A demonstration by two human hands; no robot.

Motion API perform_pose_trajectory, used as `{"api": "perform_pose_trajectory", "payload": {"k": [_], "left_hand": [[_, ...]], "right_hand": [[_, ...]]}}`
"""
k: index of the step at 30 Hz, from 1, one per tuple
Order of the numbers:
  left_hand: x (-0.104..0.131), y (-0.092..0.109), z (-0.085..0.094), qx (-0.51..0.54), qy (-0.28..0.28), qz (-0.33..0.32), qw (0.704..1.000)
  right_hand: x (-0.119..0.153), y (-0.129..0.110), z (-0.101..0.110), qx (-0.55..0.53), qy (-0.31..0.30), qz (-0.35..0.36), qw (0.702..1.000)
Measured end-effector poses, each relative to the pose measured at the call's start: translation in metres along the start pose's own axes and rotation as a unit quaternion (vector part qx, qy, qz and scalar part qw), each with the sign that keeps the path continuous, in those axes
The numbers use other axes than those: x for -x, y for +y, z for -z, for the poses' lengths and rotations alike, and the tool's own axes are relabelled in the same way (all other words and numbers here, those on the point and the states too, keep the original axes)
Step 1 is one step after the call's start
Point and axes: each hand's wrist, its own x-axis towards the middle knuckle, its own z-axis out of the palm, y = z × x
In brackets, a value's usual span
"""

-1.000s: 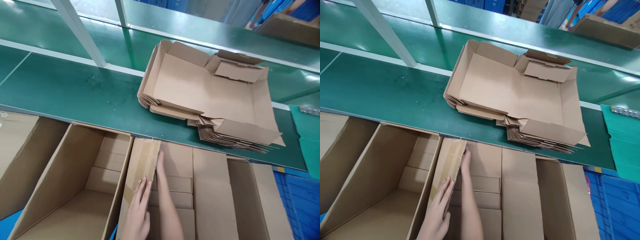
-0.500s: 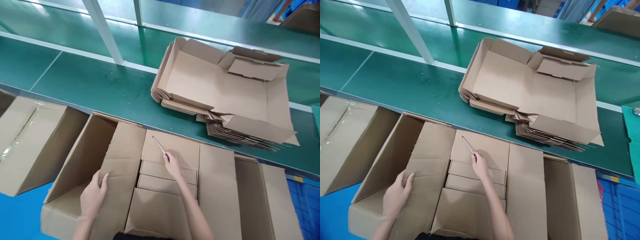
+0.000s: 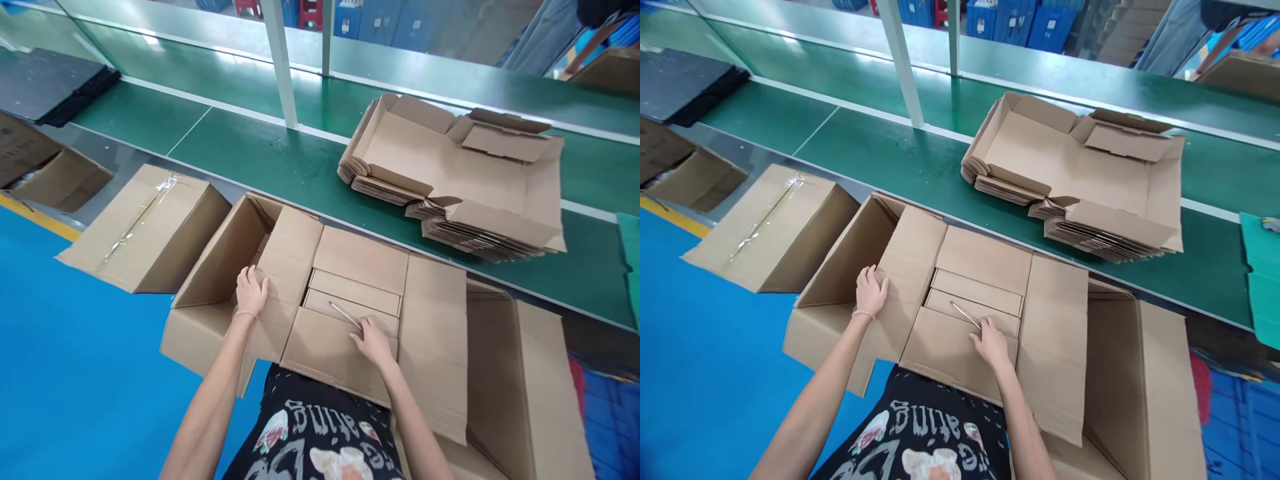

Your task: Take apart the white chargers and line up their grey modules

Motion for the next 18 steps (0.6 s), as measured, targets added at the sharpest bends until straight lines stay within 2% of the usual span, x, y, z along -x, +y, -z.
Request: {"api": "perform_pose_trajectory", "payload": {"k": [3, 6, 8, 10, 12, 14, 16, 18], "left_hand": [[0.06, -0.014, 0.013, 0.018, -0.009, -0.012, 1.0], [0.117, -0.034, 0.032, 0.044, 0.005, 0.03, 0.999], [0.143, -0.044, 0.047, 0.076, 0.01, 0.052, 0.996], [0.161, -0.044, 0.062, 0.124, -0.022, 0.034, 0.991], [0.173, -0.034, 0.072, 0.171, -0.089, -0.019, 0.981], [0.178, -0.021, 0.074, 0.203, -0.147, -0.07, 0.966], [0.177, -0.009, 0.066, 0.214, -0.174, -0.092, 0.957], [0.169, -0.005, 0.052, 0.2, -0.174, -0.086, 0.96]], "right_hand": [[0.011, -0.001, -0.003, -0.008, 0.012, -0.006, 1.0], [0.021, -0.005, 0.016, -0.032, 0.003, 0.008, 0.999], [0.034, -0.008, 0.028, -0.064, -0.04, 0.046, 0.996], [0.051, -0.01, 0.031, -0.104, -0.115, 0.094, 0.983], [0.068, -0.014, 0.02, -0.139, -0.19, 0.125, 0.964], [0.085, -0.02, -0.005, -0.17, -0.227, 0.128, 0.95], [0.102, -0.025, -0.034, -0.204, -0.22, 0.113, 0.947], [0.119, -0.03, -0.063, -0.24, -0.185, 0.087, 0.949]]}}
